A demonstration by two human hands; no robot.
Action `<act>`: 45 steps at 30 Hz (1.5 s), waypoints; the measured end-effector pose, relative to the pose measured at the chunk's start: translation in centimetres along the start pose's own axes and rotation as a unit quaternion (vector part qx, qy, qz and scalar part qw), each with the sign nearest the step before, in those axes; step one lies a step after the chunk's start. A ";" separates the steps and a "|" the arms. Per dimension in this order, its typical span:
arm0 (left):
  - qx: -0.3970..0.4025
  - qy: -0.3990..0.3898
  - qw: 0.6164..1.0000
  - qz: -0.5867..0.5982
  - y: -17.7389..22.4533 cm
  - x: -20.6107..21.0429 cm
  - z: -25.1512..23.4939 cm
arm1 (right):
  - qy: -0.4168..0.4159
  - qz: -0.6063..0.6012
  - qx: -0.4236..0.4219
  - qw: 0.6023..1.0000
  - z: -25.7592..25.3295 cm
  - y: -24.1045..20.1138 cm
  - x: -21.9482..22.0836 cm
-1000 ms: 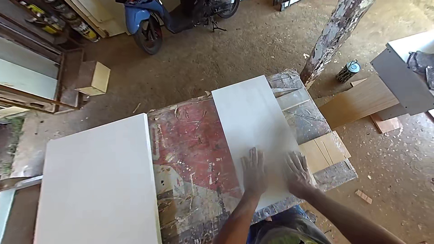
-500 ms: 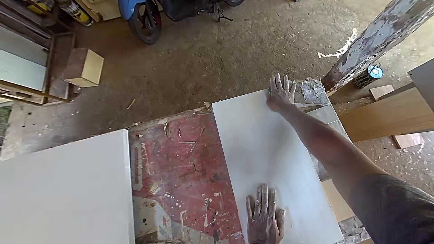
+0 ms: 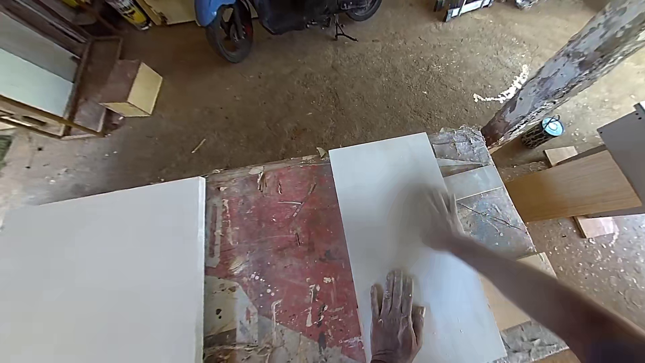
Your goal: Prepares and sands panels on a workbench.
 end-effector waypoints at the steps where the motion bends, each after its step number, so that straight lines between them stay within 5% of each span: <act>1: -0.003 -0.001 1.000 0.000 0.0 0.1 0.0 | 0.031 -0.002 0.009 0.999 -5.4 1.1 -0.8; 4: -0.003 0.005 1.000 0.000 0.1 0.1 0.1 | 0.079 0.006 0.054 0.995 -18.3 3.5 -2.9; 7: 0.000 0.013 1.000 0.007 -0.2 0.0 0.2 | 0.081 0.001 0.067 0.994 -19.0 2.8 -3.7; 10: -0.010 0.020 1.000 0.011 -0.1 0.0 0.0 | 0.130 -0.001 -0.010 0.991 -5.6 -1.1 -0.8; 14: -0.123 0.045 0.991 0.007 -1.1 -1.1 0.9 | 0.065 -0.025 -0.095 0.993 17.7 -7.4 4.8; 16: -0.175 0.063 0.983 0.001 -2.0 -1.8 2.9 | 0.076 0.000 -0.131 0.988 20.4 -7.9 5.5; 18: -0.187 0.066 0.980 0.002 -2.8 -2.1 5.5 | 0.090 -0.012 -0.140 0.986 14.9 -7.1 4.0; 24: -0.176 0.079 0.978 0.073 -3.6 -1.5 7.1 | 0.097 -0.001 -0.018 0.995 -16.6 -1.5 -2.7; 27: -0.196 0.122 0.960 0.157 -4.3 -1.7 7.5 | 0.072 0.001 0.048 0.996 -21.2 -1.1 -4.1; 29: -0.218 0.148 0.936 0.234 -4.9 -1.7 8.0 | 0.116 0.003 0.007 0.993 -15.6 -2.9 -2.8; 31: -0.218 0.155 0.930 0.253 -5.3 -1.5 8.1 | 0.150 0.001 -0.068 0.986 -3.9 -6.3 0.0; 34: -0.205 0.119 0.953 0.191 -5.7 -1.8 8.3 | 0.076 -0.034 -0.172 0.982 14.9 -11.6 4.2; 36: -0.194 0.111 0.962 0.160 -6.0 -2.2 8.6 | 0.033 -0.006 -0.222 0.974 19.4 -12.8 5.4; 38: -0.184 0.116 0.961 0.171 -6.4 -2.2 9.0 | 0.049 -0.008 -0.227 0.973 15.3 -12.3 4.4; 45: -0.199 0.117 0.951 0.207 -6.8 -1.6 8.9 | 0.092 0.003 -0.042 0.995 -20.2 -7.1 -3.6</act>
Point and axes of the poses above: each hand's wrist, its own z-axis away from the middle knuckle, its own x-axis out of the palm, y = z × x, the point moved 6 cm from there along -z, towards the middle knuckle, and after that the axes turned 9 degrees about z, right-handed, at the moved point
